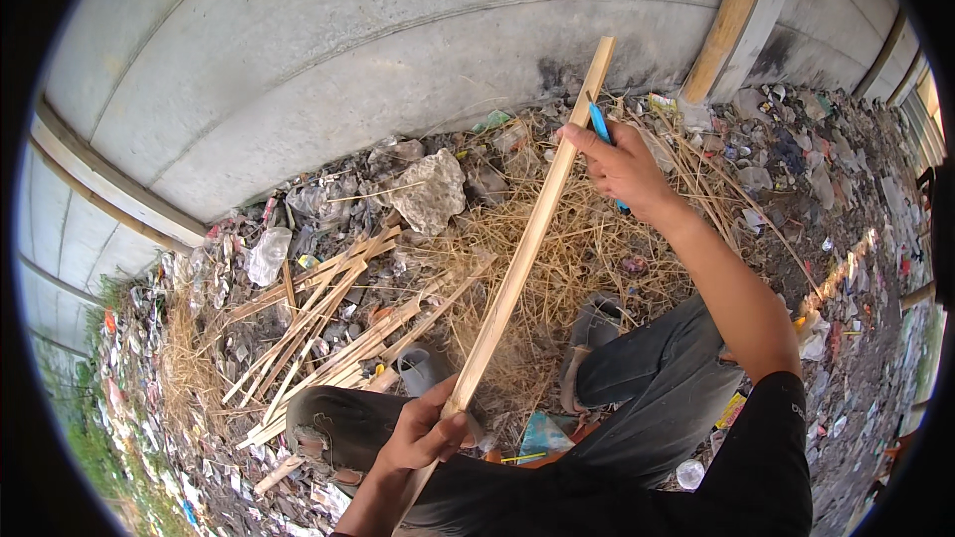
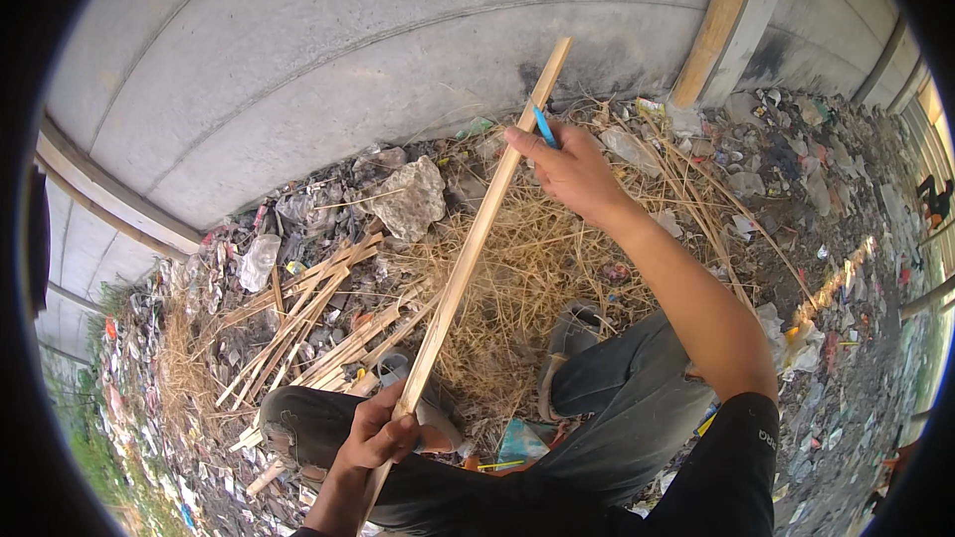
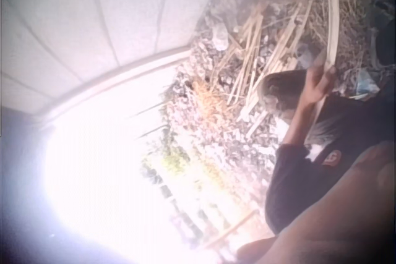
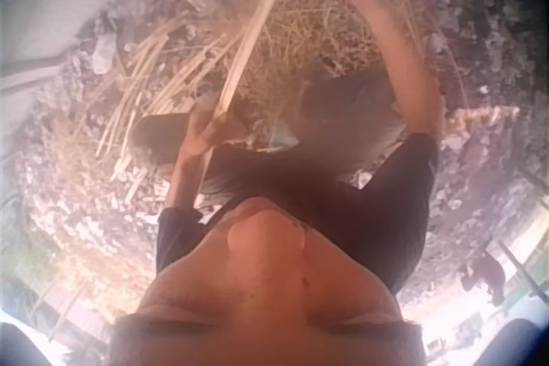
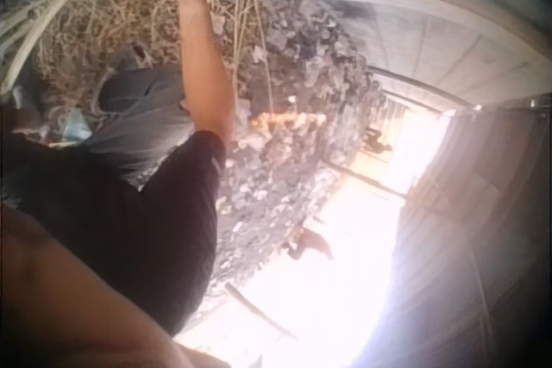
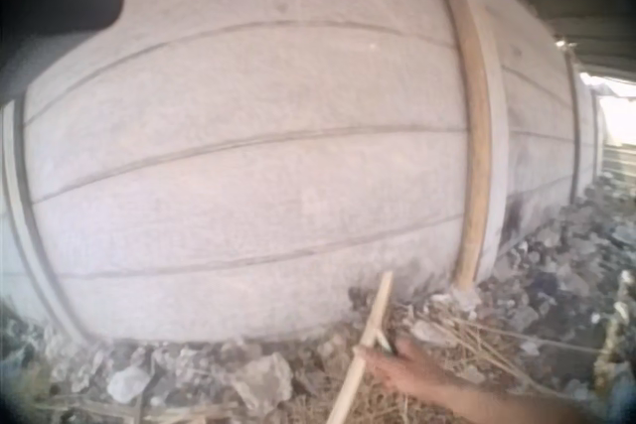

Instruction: The person sits on the ground and uses a small knife to shave thin strips from a long bamboo pole. They hold the pole with one hand and scrape the blade along its length to remove the outer layer, creating fine shavings.

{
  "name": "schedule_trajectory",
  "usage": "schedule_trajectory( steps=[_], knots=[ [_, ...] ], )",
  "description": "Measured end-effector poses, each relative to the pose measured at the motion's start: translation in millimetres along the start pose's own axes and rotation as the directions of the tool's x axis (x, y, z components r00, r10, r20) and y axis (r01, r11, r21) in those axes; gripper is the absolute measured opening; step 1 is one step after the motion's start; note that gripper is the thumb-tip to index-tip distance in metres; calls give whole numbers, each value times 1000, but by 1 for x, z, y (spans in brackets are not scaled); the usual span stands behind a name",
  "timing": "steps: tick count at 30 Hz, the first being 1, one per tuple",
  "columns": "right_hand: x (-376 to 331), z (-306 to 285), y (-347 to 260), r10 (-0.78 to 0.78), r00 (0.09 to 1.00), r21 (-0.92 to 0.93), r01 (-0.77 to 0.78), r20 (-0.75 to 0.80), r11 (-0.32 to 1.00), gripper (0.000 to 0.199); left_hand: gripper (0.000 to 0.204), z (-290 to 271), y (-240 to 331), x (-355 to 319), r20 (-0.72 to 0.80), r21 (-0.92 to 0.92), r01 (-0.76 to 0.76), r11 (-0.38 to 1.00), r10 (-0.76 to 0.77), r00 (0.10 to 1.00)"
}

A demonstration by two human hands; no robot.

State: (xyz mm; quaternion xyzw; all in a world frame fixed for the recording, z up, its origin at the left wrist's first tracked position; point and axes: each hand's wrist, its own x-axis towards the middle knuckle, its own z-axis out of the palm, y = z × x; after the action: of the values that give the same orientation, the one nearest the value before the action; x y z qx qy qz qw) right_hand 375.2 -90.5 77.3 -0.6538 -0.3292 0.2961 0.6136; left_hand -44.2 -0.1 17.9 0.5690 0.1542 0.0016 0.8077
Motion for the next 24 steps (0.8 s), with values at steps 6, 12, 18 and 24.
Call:
schedule_trajectory(
  steps=[6, 12, 18, 24],
  knots=[
    [-17, 43, 7, 94, 989, 155, -111, 113, 982, 36, 62, 0, -4, 10, -46, -41, 33, 999, -34, 998],
    [-45, 82, 13, 30, 955, -216, 36, 294, 976, 51, 34, 9, 0, 23, -21, -291, 22, 956, -30, 999],
    [-58, 104, 18, 60, 921, -297, 62, 385, 953, 52, 30, 22, 6, 36, -157, -36, -4, 999, -2, 988],
    [-81, 111, 14, -58, 876, -441, 297, 479, 847, 66, 51, 22, 6, 41, -314, 159, -90, 983, 137, 940]
  ],
)
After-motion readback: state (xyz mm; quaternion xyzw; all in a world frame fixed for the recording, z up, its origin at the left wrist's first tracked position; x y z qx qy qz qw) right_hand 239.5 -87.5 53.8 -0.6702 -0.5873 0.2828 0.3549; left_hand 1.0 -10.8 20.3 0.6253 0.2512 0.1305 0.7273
